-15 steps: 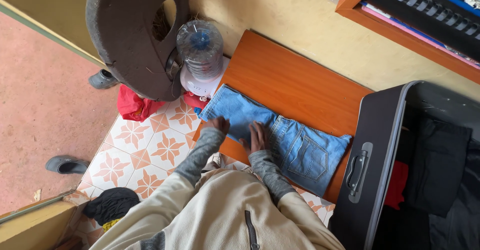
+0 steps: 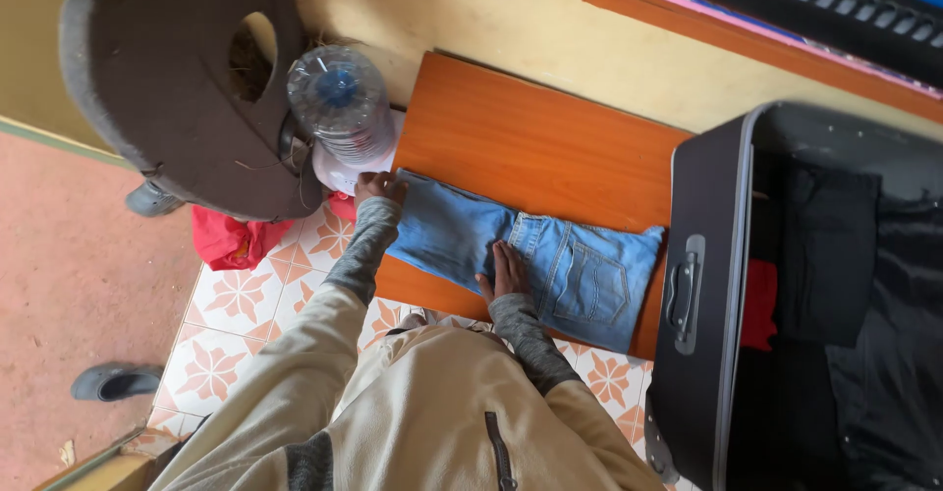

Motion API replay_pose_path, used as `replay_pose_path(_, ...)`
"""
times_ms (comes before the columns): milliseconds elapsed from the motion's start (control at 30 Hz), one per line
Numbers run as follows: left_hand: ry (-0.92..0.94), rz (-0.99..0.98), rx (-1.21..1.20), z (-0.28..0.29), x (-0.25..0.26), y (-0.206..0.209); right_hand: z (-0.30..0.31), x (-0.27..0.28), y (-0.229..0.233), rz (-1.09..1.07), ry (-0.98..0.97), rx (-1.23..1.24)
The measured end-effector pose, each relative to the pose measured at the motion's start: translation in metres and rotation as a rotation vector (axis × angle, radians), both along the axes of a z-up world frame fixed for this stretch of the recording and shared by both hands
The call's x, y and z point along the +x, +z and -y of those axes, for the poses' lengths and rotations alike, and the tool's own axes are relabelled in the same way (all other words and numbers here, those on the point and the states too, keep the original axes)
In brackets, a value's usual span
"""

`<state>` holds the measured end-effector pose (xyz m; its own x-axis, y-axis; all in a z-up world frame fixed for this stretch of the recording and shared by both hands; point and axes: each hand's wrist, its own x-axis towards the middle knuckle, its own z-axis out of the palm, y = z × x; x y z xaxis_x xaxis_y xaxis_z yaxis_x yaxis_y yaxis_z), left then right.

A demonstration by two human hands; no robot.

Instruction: Fold a pair of jeans and place them in a suitcase.

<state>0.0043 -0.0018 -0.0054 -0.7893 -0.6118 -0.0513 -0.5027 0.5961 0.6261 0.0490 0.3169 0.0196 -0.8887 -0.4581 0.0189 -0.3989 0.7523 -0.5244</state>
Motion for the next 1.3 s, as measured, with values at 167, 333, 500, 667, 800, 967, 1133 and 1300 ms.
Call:
replay_pose_path(167, 0.128, -0.234, -0.045, 0.003, 0.001, -0.001, -0.002, -0.002, -0.03, -0.158, 0.091, 0.175)
replay_pose_path(333, 0.058, -0.356, -0.129, -0.029, 0.009, 0.046, 0.018, -0.004, -0.004, -0.21, 0.114, 0.275)
replay_pose_path(500, -0.366, -0.26, -0.371, -0.072, 0.033, 0.015, 0.032, -0.029, -0.012, -0.204, 0.14, 0.288)
replay_pose_path(667, -0.447, -0.021, -0.398, -0.072, 0.064, 0.001, 0.045, -0.065, 0.002, -0.169, 0.142, 0.404)
replay_pose_path(800, -0.391, -0.021, -0.389, -0.066, 0.061, 0.005, 0.037, -0.054, 0.0, -0.124, 0.153, 0.378)
replay_pose_path(967, -0.393, 0.171, -0.397, -0.057, 0.047, 0.0, 0.01, -0.008, 0.02, -0.326, 0.014, 0.083)
replay_pose_path(1133, -0.118, 0.214, -0.188, -0.054, 0.037, 0.001, -0.034, 0.009, -0.013, -0.197, -0.094, -0.094)
replay_pose_path(1300, 0.086, 0.186, -0.002, -0.03, 0.022, 0.003, -0.041, 0.008, -0.018, -0.101, -0.146, -0.21)
